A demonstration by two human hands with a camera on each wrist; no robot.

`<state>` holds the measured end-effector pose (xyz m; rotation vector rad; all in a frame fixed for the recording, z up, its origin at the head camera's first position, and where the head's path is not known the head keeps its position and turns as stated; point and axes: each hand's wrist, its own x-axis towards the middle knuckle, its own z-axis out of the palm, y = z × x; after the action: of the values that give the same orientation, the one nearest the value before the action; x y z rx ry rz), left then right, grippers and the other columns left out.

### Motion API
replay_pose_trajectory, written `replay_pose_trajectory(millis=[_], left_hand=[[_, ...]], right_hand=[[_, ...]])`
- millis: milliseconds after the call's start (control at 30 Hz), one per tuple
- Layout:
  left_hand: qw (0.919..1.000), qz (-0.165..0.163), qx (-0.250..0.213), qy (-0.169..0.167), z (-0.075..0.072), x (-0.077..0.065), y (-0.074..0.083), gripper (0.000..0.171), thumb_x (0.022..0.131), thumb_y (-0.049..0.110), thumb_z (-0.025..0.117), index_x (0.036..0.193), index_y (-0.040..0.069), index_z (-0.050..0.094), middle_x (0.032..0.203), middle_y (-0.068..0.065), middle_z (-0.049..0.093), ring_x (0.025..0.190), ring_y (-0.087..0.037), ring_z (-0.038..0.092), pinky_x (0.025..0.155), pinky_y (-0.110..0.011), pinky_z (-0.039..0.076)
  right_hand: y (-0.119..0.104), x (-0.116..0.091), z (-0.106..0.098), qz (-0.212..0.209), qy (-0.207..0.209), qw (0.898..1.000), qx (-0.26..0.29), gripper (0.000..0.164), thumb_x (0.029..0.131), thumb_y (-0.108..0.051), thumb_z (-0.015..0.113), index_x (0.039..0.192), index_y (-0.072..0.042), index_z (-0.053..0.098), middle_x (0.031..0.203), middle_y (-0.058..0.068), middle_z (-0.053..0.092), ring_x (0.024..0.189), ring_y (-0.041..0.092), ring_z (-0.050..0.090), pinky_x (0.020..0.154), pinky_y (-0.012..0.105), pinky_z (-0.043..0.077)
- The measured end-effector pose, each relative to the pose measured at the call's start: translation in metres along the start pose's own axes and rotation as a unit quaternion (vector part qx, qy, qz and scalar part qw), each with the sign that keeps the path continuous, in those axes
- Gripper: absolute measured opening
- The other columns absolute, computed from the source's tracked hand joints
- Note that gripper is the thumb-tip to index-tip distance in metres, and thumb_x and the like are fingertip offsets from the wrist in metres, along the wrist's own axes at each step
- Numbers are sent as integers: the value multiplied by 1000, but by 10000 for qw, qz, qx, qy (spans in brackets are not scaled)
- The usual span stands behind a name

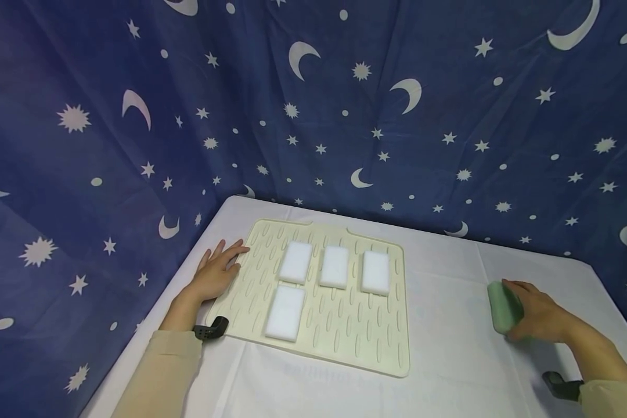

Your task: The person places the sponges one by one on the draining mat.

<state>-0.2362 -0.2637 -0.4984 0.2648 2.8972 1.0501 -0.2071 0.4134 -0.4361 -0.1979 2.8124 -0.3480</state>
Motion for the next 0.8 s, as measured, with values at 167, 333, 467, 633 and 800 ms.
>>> replay_pose_trajectory(millis=[167,333,467,633,800], left_hand=[[10000,-12,3,25,0,0,0,40,103,19,43,143,21,46,161,1,25,152,-34,0,120,-55,-10],[10000,9,-17,45,0,0,1,40,103,18,44,143,20,47,161,0,26,152,-34,1,120,-55,-9],[10000,16,6,28,0,0,1,40,103,18,43,143,20,46,161,0,26,152,-34,0,120,-55,-9],[10000,-8,48,20,0,0,1,41,103,19,43,143,21,46,161,1,25,152,-33,0,120,-55,-10],[10000,-16,63,31,1,0,0,41,103,18,43,143,21,46,161,1,25,152,-33,-1,120,-55,-9]], right_hand=[[-1,0,-2,75,-9,10000,-11,126,52,-32,90,149,8,18,140,39,23,113,55,39,83,73,44],[-2,0,-2,160,5,9999,-39,130,51,-39,91,149,6,19,139,39,23,113,54,38,83,74,44],[-4,-1,-4,110,68,9999,-35,133,50,-45,91,149,6,19,138,39,24,112,53,39,83,73,44],[-7,-2,-6,75,122,9998,-106,133,51,-50,90,149,5,19,138,38,24,112,53,38,82,73,44],[-11,-4,-7,94,141,9998,-116,132,53,-54,88,150,4,21,140,37,24,113,52,37,81,72,45]])
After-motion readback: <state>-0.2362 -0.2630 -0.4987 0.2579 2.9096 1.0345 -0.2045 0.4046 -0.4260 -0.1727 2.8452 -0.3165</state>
